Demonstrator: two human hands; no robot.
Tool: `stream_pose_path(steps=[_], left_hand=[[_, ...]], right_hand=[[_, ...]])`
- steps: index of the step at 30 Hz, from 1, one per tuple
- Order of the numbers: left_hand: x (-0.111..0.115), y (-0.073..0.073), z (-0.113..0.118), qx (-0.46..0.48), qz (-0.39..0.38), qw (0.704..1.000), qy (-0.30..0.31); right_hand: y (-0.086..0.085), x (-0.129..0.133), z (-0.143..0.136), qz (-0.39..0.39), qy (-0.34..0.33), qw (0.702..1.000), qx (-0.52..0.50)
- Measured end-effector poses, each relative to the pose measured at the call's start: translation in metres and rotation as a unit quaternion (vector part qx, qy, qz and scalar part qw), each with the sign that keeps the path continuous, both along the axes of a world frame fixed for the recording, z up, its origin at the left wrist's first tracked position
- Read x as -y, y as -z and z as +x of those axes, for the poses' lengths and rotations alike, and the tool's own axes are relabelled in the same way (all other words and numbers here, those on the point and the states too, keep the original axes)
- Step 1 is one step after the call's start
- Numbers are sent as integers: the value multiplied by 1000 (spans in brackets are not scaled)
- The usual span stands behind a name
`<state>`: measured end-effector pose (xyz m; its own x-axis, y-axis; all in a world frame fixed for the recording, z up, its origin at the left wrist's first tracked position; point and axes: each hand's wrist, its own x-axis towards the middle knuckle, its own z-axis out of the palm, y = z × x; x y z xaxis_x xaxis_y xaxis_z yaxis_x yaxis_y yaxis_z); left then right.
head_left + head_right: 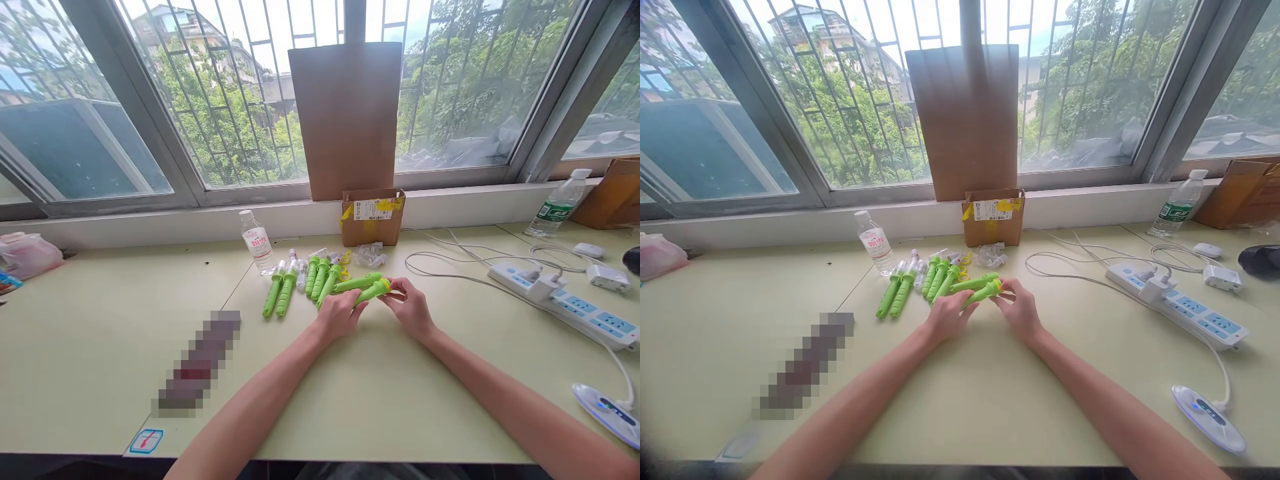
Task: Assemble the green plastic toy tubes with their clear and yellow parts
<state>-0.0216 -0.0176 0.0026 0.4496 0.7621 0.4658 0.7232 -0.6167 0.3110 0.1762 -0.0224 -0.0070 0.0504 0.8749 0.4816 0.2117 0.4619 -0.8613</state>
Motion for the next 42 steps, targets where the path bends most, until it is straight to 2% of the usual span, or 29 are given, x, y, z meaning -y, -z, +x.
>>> stream_pose_path(steps=[9,16,20,27,42], left_hand=[[-1,-4,0,-41,-42,998,-9],[0,-5,0,17,-67,998,-9],[-1,-8,0,66,-110,992,-2],[-4,-13,-1,157,-234,959,23],[-3,-21,-2,251,-364,896,48]], right_hand=[[4,-3,3,-20,0,1000,13],[4,-4,3,-19,-6,1000,5],[3,-4,4,-18,-12,1000,16],[4,-6,4,-24,-11,999,38],[2,-4,3,-19,-12,999,44]])
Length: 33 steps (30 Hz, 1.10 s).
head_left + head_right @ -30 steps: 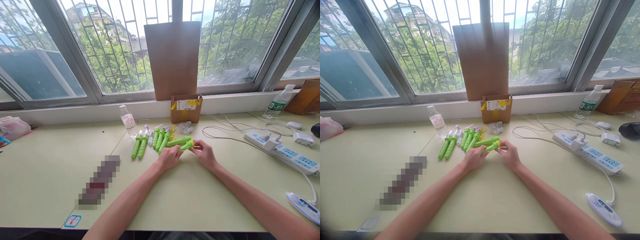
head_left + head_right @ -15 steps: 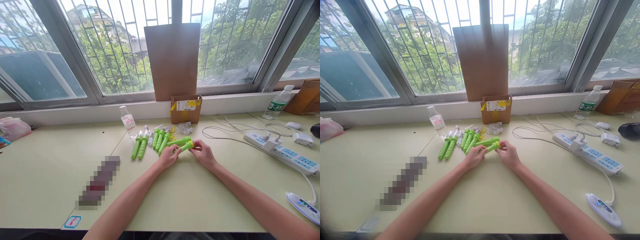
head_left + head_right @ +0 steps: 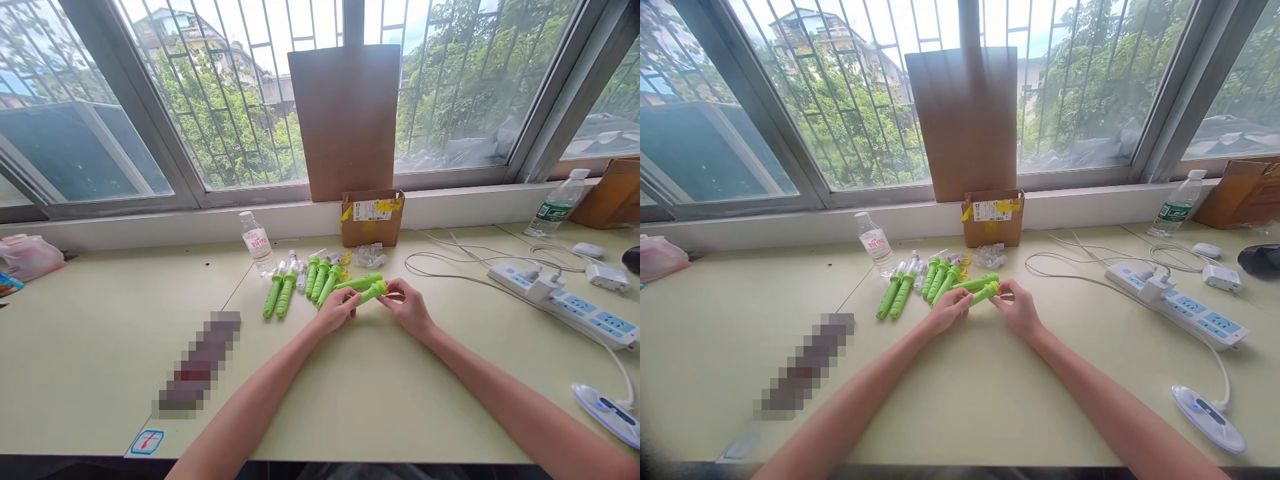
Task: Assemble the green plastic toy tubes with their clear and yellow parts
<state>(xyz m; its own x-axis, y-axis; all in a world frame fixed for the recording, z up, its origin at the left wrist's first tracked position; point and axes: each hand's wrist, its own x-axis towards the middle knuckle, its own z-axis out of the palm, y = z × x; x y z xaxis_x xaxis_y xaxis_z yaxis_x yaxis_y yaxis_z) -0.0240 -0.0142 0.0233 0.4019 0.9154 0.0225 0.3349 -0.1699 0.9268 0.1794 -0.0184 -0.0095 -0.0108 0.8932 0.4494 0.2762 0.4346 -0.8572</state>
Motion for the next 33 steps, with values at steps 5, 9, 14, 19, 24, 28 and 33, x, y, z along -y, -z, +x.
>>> stream_pose_path(steps=[5,9,14,19,24,28,33], left_hand=[[1,-2,-1,4,-16,1000,15],[2,-4,-1,-12,-14,1000,14],[4,-3,0,-29,45,999,-8],[4,1,2,3,46,999,-28],[5,0,4,-4,67,997,-45],[6,-1,4,-10,76,996,-53],[6,-3,4,-8,27,998,-62]], right_hand=[[-1,2,-2,20,7,1000,9],[0,2,-2,22,2,1000,1],[1,2,-3,34,12,999,-9],[-1,4,-4,55,15,998,-12],[-2,5,-4,55,17,998,-20],[-2,5,-4,50,18,998,-22],[-2,4,-5,47,2,999,-14]])
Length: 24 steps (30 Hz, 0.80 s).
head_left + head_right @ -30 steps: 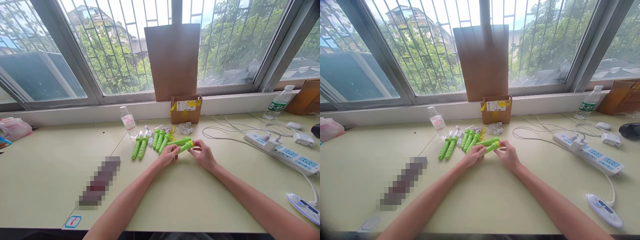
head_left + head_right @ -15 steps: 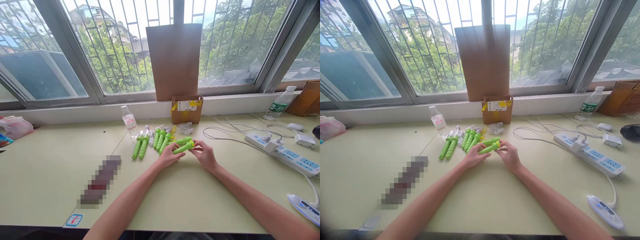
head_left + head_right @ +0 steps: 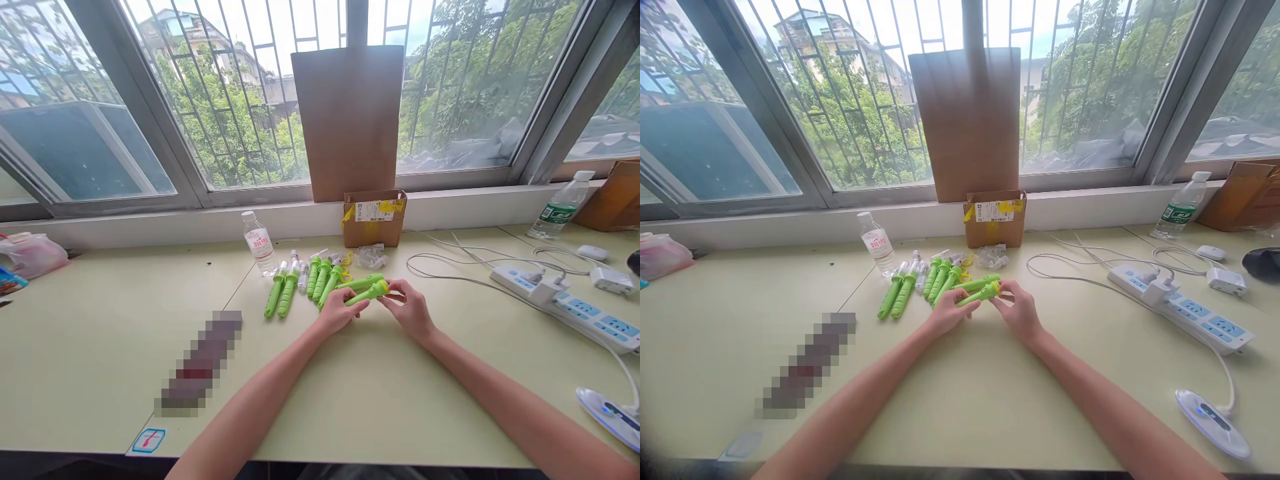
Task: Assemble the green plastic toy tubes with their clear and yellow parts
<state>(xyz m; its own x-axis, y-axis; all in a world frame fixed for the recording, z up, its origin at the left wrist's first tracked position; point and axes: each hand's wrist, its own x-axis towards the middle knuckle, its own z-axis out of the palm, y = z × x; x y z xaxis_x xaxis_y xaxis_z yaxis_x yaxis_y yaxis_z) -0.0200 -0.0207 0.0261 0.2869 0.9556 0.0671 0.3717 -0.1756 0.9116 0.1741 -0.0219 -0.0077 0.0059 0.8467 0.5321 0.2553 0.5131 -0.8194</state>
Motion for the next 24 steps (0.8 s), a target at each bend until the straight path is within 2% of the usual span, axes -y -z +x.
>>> stream_pose_path(steps=[10,18,24], left_hand=[[5,-8,2,41,-100,994,16],[1,-5,-1,83,-121,989,36],[-1,-4,-2,68,-128,987,69]], right_hand=[[-1,2,0,-11,-5,1000,-3],[-5,4,0,-6,7,1000,-8],[-3,2,0,-8,-18,1000,-14]])
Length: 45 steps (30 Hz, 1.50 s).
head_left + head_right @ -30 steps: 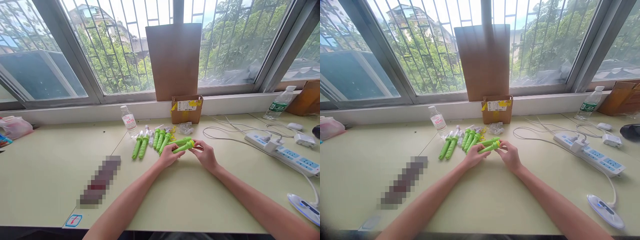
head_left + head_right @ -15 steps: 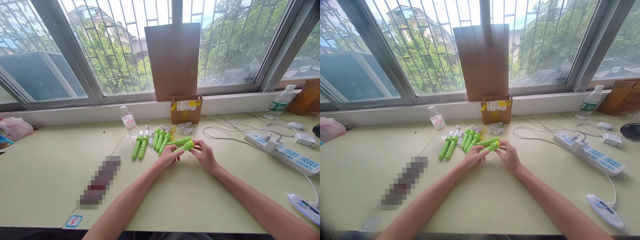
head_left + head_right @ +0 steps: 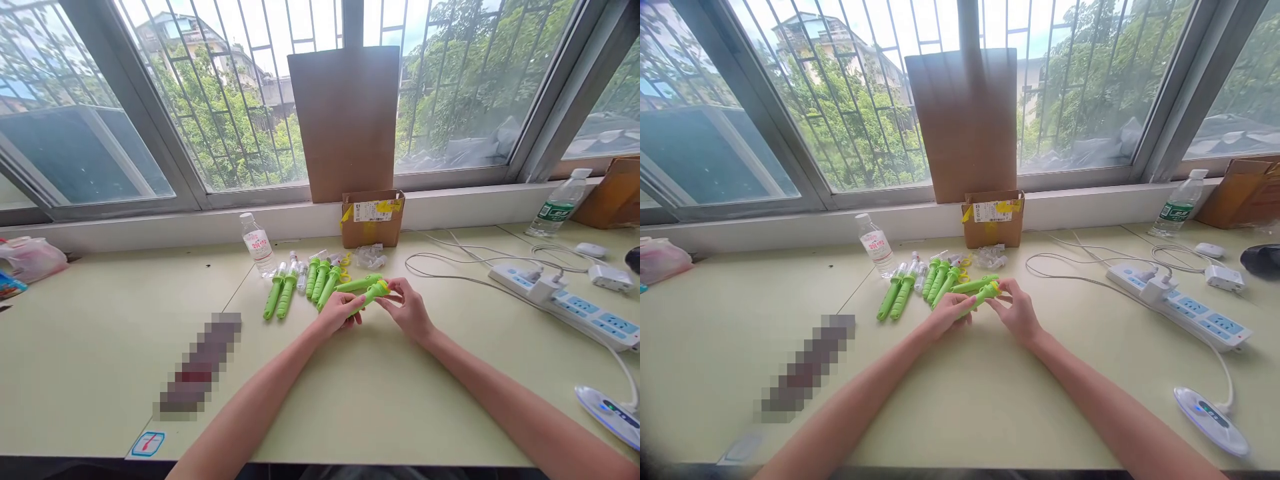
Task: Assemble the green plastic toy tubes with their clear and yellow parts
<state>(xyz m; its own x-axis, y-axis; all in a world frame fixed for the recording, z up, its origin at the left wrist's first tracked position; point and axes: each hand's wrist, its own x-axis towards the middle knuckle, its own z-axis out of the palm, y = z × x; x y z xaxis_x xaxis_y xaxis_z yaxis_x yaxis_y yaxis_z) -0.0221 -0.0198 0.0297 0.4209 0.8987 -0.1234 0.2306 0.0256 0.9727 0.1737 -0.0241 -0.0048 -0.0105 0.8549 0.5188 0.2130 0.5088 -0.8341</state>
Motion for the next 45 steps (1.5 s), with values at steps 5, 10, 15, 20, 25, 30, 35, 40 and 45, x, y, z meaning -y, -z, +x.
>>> stream_pose_path(steps=[5,10,15,20,25,30,35,40,45], left_hand=[[1,-1,1,-8,13,1000,5],[0,-1,2,8,54,998,-40],[0,-2,1,19,74,996,-47],[2,-3,2,12,56,997,-52],[0,0,1,25,43,998,-47],[-4,5,-3,34,30,998,-41],[-4,5,-3,19,33,999,-10],[-4,3,-2,8,31,999,-1],[-5,2,-2,7,20,1000,3]], right_hand=[[0,0,-2,-2,-3,1000,-15],[-1,2,-4,6,16,999,-31],[1,2,-3,-1,27,999,-38],[2,0,-1,0,30,999,-31],[2,-2,0,-2,24,1000,-12],[2,-2,0,22,8,1000,21],[2,-2,2,16,34,999,38],[2,-2,3,-3,32,999,30],[0,0,2,-2,40,998,43]])
